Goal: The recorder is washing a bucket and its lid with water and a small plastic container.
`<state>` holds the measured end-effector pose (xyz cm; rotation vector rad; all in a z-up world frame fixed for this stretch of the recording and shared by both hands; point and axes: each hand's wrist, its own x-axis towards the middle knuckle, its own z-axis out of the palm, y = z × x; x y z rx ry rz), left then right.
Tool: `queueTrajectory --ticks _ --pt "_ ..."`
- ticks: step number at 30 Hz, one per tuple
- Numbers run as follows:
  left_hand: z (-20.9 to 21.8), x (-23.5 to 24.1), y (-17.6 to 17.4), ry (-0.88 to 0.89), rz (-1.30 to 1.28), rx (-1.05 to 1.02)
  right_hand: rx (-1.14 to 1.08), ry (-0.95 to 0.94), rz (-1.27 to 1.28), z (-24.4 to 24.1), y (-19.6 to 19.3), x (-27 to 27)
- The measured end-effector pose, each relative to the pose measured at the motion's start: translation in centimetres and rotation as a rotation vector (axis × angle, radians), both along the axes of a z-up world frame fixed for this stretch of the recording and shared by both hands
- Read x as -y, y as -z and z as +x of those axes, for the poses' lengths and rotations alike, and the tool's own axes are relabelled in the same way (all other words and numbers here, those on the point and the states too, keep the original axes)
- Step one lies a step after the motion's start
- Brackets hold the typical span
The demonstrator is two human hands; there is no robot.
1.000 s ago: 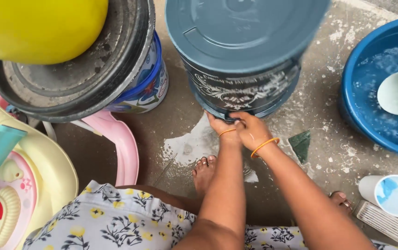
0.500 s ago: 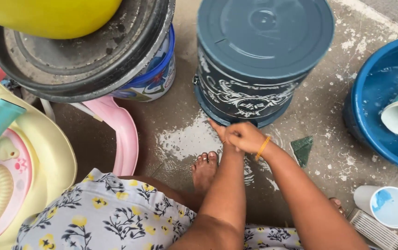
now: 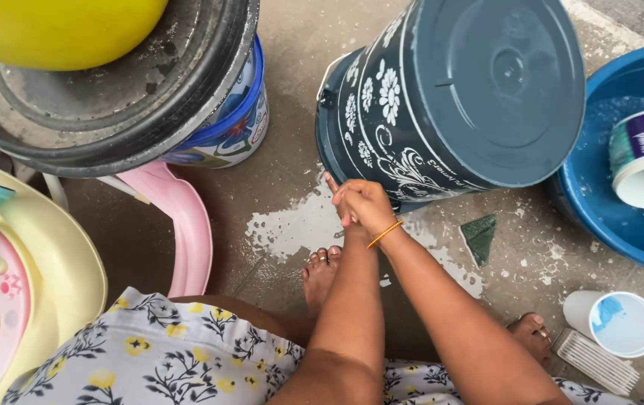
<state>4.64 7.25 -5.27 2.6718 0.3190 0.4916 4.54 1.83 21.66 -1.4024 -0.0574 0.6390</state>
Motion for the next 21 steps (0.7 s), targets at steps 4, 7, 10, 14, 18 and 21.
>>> queueTrajectory --ticks 4,7,10,14,18,21 --pt "0.3 -0.2 -9.3 -0.241 -0.852 -0.099 0.011 0.187 0.153 -0.9 1.6 0.3" --pt "-0.1 0.5 -12.5 -0.473 -1.646 -0.018 0.019 0.225 0.189 -1.5 2.3 0.5" --pt "-0.8 1.3 -12.7 -0.342 -2.15 0.487 0.126 0.104 0.007 -1.6 -0.2 -0.1" --pt "-0.8 1.4 -12.3 -0.276 -2.035 0.481 0.212 -0.107 -0.194 -0.5 -1.4 -0.3" --pt "0.4 0.8 -10.4 -0.303 -1.413 0.039 0.033 -0.011 0.098 0.4 0.5 1.5" --pt "0.9 1.2 -13.0 -0.293 -1.511 -0.016 0.012 -0.004 0.159 0.2 0.1 2.0"
